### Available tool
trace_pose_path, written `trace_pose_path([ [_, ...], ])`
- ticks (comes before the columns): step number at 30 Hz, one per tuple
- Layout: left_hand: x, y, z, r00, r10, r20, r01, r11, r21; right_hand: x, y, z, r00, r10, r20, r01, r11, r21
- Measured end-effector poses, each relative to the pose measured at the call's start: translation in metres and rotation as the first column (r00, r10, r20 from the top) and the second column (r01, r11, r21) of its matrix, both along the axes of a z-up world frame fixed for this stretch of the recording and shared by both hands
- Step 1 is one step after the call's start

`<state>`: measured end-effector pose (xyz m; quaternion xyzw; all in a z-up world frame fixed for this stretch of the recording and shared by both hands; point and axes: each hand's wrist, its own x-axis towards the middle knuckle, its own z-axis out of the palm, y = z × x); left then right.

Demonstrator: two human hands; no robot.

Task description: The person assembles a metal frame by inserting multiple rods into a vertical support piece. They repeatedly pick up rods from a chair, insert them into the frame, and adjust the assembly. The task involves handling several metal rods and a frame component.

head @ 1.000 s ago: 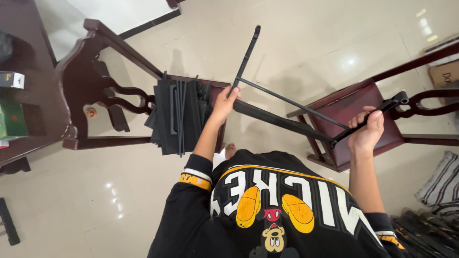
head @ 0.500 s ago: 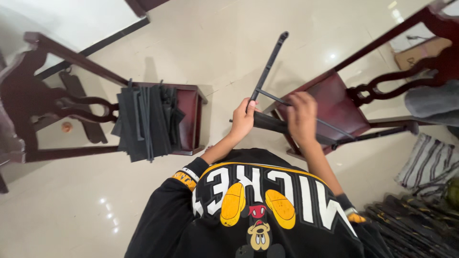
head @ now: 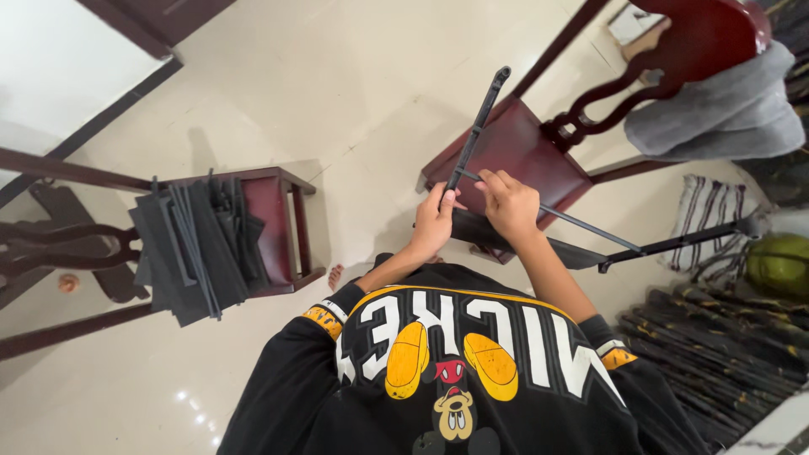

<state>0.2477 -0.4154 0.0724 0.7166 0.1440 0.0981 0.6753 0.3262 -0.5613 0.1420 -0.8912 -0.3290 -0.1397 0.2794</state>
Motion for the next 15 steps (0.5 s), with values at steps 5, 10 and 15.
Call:
trace_pose_path([
  [5, 0.011, -0.013, -0.002, 0.996, -0.067, 0.066, 0.066, 0.998, 0.018, 0.019, -0.034, -0.022, 0.976, 0.075, -0.206, -0.057, 0.994, 0.092],
  [10, 0.027, 0.007, 0.0, 0.97, -0.224, 0.097, 0.214, 0.971, 0.104, 0.05, -0.056, -0.056, 0.513, 0.382, -0.769, 0.018, 0.891, 0.454],
  [15, 0.045, 0.022, 0.004, 0.911, -0.367, 0.189, 0.346, 0.928, 0.138, 0.078, -0.069, -0.047, -0.145, 0.499, -0.854, 0.244, 0.855, 0.458],
])
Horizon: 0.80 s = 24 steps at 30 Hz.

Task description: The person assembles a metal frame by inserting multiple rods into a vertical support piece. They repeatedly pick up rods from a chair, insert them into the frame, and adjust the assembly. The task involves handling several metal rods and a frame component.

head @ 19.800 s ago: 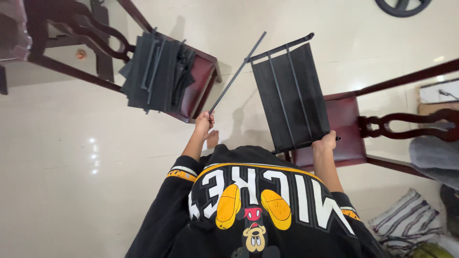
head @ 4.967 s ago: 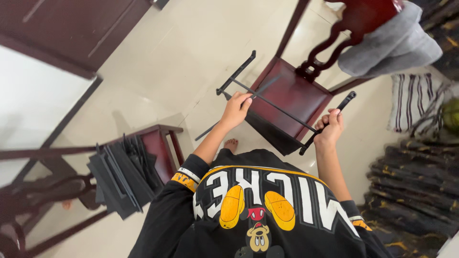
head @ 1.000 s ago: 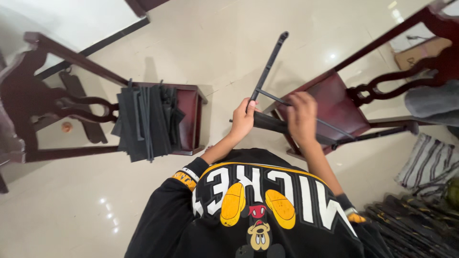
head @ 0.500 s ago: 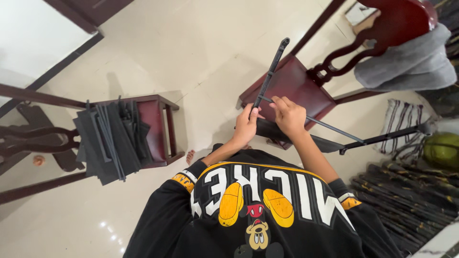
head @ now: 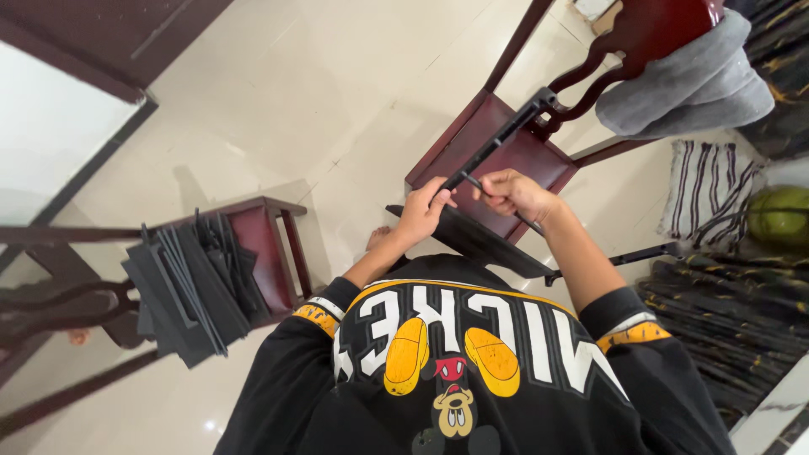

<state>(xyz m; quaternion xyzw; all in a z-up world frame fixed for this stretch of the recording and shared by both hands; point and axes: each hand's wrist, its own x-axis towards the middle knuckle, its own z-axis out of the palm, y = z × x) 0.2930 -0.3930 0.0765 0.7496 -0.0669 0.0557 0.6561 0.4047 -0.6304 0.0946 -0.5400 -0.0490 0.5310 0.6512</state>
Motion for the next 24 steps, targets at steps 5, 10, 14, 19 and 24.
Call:
trace_pose_path([
  [5, 0.026, 0.006, 0.004, 0.987, 0.128, -0.101, -0.122, 0.99, 0.065, -0.012, 0.039, 0.033, 0.793, -0.151, 0.59, 0.329, 0.922, -0.206],
  [10, 0.037, 0.004, 0.008, 0.981, 0.177, -0.081, -0.181, 0.982, -0.05, -0.043, 0.086, 0.049, -0.28, 0.119, 0.953, 0.684, 0.721, 0.111],
  [14, 0.035, 0.011, 0.008, 0.978, 0.162, -0.13, -0.17, 0.984, -0.06, -0.037, 0.089, 0.05, -0.165, 0.184, 0.969, 0.659, 0.751, -0.03],
  [19, 0.032, 0.026, 0.004, 0.993, 0.071, -0.095, -0.08, 0.993, -0.09, -0.023, 0.071, 0.031, 0.092, 0.024, 0.995, 0.466, 0.882, -0.064],
  [24, 0.033, 0.047, 0.004, 0.999, -0.034, -0.018, 0.034, 0.999, 0.003, 0.003, 0.046, 0.021, 0.901, -0.144, 0.408, 0.205, 0.973, -0.108],
])
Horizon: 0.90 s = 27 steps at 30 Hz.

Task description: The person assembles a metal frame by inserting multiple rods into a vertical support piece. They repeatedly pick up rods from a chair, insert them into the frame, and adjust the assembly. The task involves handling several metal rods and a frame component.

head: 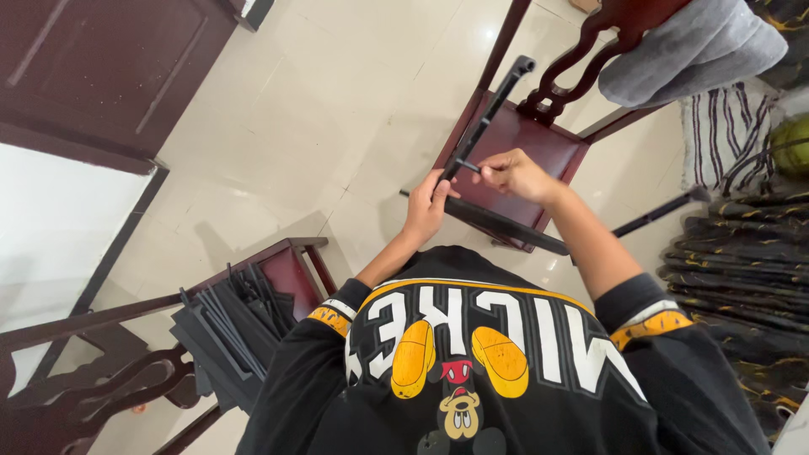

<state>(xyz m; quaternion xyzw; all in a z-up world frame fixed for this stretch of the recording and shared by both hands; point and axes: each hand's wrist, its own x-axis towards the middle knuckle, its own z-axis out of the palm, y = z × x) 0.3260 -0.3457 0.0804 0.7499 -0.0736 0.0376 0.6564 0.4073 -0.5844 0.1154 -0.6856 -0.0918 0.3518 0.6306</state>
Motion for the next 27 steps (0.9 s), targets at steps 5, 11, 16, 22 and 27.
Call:
trace_pose_path([
  [5, -0.001, -0.003, 0.002, 0.999, 0.013, -0.053, -0.015, 0.999, -0.039, 0.012, 0.0, 0.02, 0.951, 0.101, -0.293, -0.103, 0.995, 0.008],
  [11, 0.002, -0.011, 0.013, 0.981, 0.187, -0.05, -0.186, 0.982, 0.017, -0.034, 0.06, 0.034, 0.296, 0.004, 0.955, 0.435, 0.89, -0.139],
  [16, -0.004, -0.014, 0.018, 0.988, 0.142, -0.068, -0.141, 0.99, 0.01, -0.042, 0.067, 0.036, 0.312, 0.054, 0.949, 0.553, 0.802, -0.227],
  [22, 0.002, -0.004, 0.012, 0.996, 0.081, -0.047, -0.082, 0.996, -0.029, -0.023, 0.047, 0.02, 0.609, 0.053, 0.792, 0.339, 0.885, -0.32],
  [27, 0.011, 0.021, 0.005, 0.995, -0.101, 0.027, 0.098, 0.991, 0.091, 0.004, 0.016, 0.015, 0.952, 0.173, -0.253, -0.127, 0.974, 0.188],
])
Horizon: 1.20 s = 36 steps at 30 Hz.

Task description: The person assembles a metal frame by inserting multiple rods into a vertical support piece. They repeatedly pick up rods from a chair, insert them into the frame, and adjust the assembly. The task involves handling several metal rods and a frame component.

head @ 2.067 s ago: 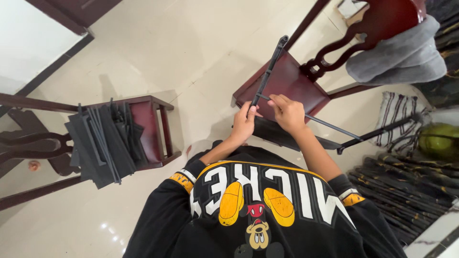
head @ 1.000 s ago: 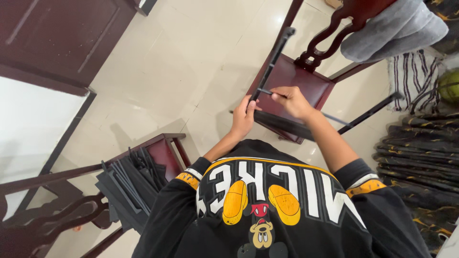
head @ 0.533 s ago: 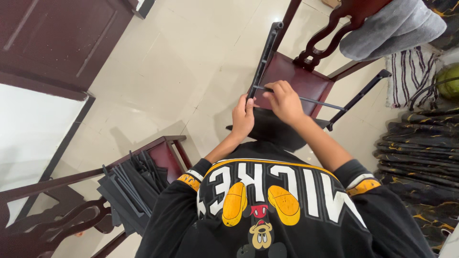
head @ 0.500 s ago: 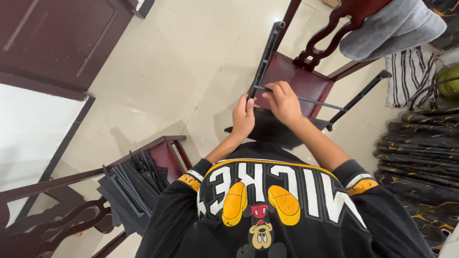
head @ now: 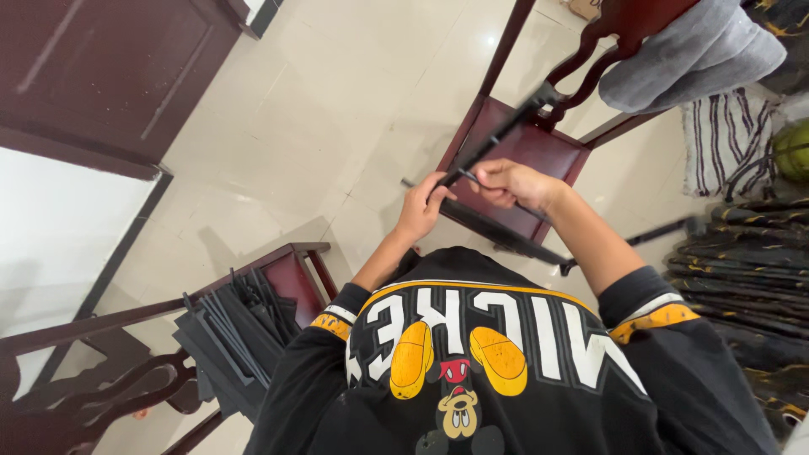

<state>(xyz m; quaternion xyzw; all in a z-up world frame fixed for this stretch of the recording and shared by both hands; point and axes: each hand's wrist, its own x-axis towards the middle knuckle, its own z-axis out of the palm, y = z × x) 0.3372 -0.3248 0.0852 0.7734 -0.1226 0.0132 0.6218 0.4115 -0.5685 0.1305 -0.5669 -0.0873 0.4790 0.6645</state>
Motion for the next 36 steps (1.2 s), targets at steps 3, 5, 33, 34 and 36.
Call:
trace_pose_path([
  [3, 0.001, 0.005, -0.002, 0.993, -0.109, -0.052, 0.108, 0.994, -0.009, -0.003, -0.004, -0.005, 0.98, 0.004, -0.201, -0.002, 1.0, 0.01],
  [5, 0.007, 0.004, 0.0, 0.972, -0.137, -0.191, 0.128, 0.99, -0.056, -0.007, 0.001, -0.01, 0.993, -0.044, -0.11, 0.03, 0.992, -0.126],
  [33, 0.004, -0.025, -0.002, 0.971, 0.23, -0.069, -0.211, 0.954, 0.213, -0.019, 0.048, -0.034, 0.951, 0.035, 0.306, 0.064, 0.95, -0.306],
  [34, 0.003, -0.023, 0.0, 0.977, 0.204, -0.059, -0.188, 0.961, 0.203, -0.014, 0.046, -0.033, 0.995, 0.014, 0.097, 0.016, 0.952, -0.306],
  [36, 0.003, -0.02, 0.002, 0.988, 0.15, -0.034, -0.142, 0.973, 0.182, -0.007, 0.034, -0.028, 0.992, 0.067, -0.111, -0.086, 0.98, -0.177],
])
